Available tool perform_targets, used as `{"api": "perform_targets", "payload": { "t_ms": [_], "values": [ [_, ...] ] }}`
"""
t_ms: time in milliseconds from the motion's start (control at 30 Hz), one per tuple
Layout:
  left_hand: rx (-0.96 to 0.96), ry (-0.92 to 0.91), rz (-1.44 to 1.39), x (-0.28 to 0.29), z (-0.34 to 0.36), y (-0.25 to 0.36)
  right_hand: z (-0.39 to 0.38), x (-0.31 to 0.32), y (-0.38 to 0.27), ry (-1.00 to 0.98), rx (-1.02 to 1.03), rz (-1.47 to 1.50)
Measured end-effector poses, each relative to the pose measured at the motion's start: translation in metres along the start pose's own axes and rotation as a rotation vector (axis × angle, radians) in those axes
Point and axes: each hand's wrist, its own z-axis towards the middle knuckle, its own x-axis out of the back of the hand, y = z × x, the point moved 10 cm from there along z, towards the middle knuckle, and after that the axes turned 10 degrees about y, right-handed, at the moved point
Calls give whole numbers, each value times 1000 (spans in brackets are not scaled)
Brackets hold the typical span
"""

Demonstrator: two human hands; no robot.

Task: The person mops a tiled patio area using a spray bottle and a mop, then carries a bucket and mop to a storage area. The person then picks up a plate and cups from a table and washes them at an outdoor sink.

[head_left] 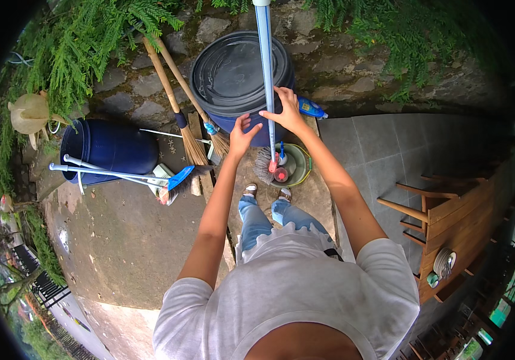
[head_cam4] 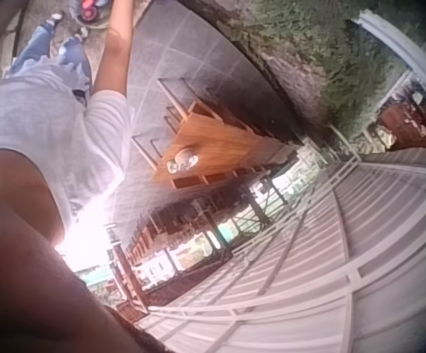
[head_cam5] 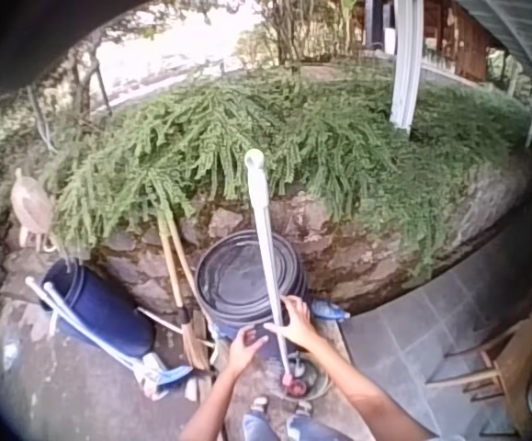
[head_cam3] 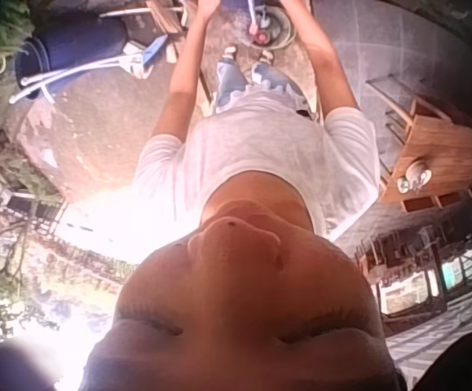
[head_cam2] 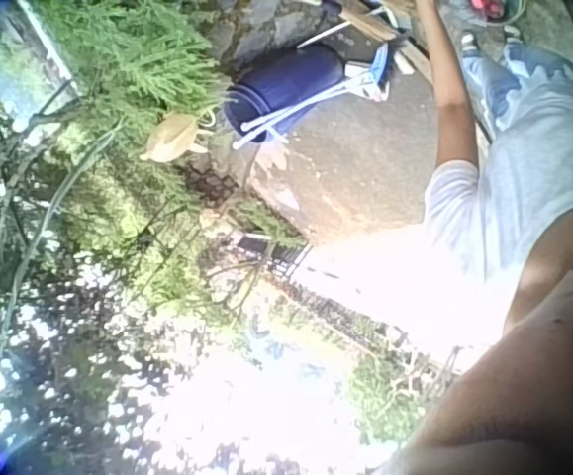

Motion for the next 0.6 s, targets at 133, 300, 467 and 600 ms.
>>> {"api": "perform_targets", "payload": {
  "t_ms": [133, 300, 467, 600],
  "values": [
    [-81, -32, -4, -9, 1, 16, 2, -12, -1, -91, 19, 37],
    [-288, 132, 86, -6, 5, 44, 3, -29, -52, -64, 43, 112],
    [-251, 121, 233, 8, 19, 40, -2, -36, -48, 21, -22, 6],
    [-319, 387, 127, 29, 4, 43, -10, -39, -50, 59, 1, -139]
  ]
}}
